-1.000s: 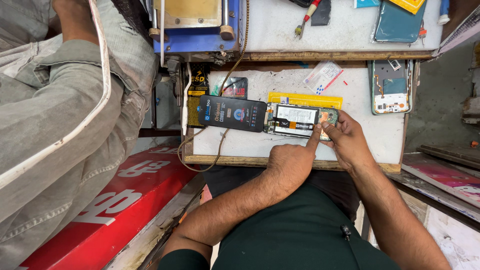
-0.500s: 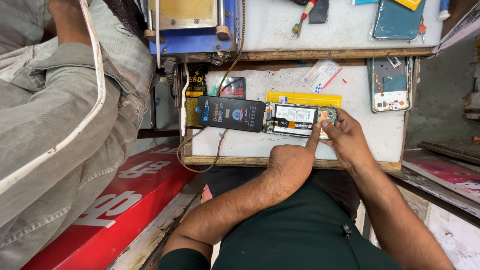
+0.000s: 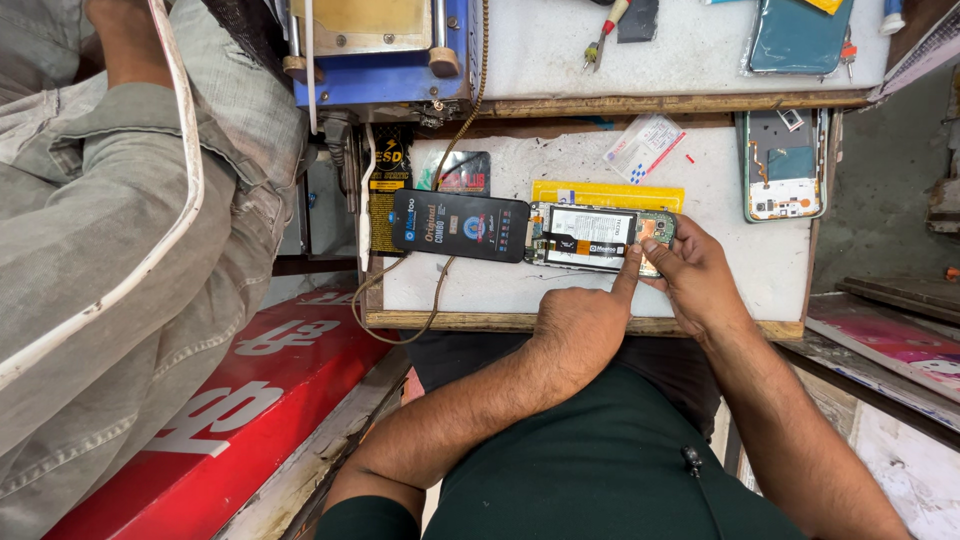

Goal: The person handles a disassembled smartphone, removes a rubber band, and manipulates internal components including the battery and ribbon cables. They also handle a second phone and various small parts on the workbench.

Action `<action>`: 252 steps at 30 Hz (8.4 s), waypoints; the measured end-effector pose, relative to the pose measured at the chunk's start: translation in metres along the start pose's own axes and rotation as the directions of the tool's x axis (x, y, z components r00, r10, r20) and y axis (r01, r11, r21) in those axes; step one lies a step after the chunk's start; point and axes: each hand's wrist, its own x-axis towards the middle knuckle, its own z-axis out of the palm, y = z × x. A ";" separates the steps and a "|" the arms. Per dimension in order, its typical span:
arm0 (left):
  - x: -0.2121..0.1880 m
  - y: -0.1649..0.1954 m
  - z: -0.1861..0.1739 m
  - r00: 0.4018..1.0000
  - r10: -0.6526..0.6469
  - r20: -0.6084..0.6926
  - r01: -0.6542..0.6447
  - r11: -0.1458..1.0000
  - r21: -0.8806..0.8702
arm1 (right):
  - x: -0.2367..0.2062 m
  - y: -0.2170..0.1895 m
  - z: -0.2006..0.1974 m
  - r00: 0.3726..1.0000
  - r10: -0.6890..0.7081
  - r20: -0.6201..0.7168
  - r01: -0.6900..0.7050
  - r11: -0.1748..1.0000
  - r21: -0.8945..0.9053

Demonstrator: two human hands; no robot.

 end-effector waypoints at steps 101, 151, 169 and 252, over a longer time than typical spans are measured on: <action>-0.002 0.003 -0.008 0.999 0.010 -0.041 -0.010 1.000 0.014 | 0.004 0.002 -0.004 1.000 0.001 0.002 -0.001 1.000 0.017; -0.004 0.003 0.043 0.914 -0.021 -0.406 0.021 1.000 -0.004 | -0.008 0.001 -0.014 0.989 -0.050 0.142 0.035 0.994 0.104; 0.003 -0.007 0.068 0.782 -0.011 -0.623 0.003 1.000 -0.015 | -0.061 -0.044 -0.067 0.991 -0.133 -0.013 0.130 0.980 -0.153; -0.008 -0.046 0.061 0.707 0.041 -0.706 -0.144 0.986 -0.087 | -0.042 0.031 -0.007 0.675 -0.685 0.276 0.416 0.045 -0.908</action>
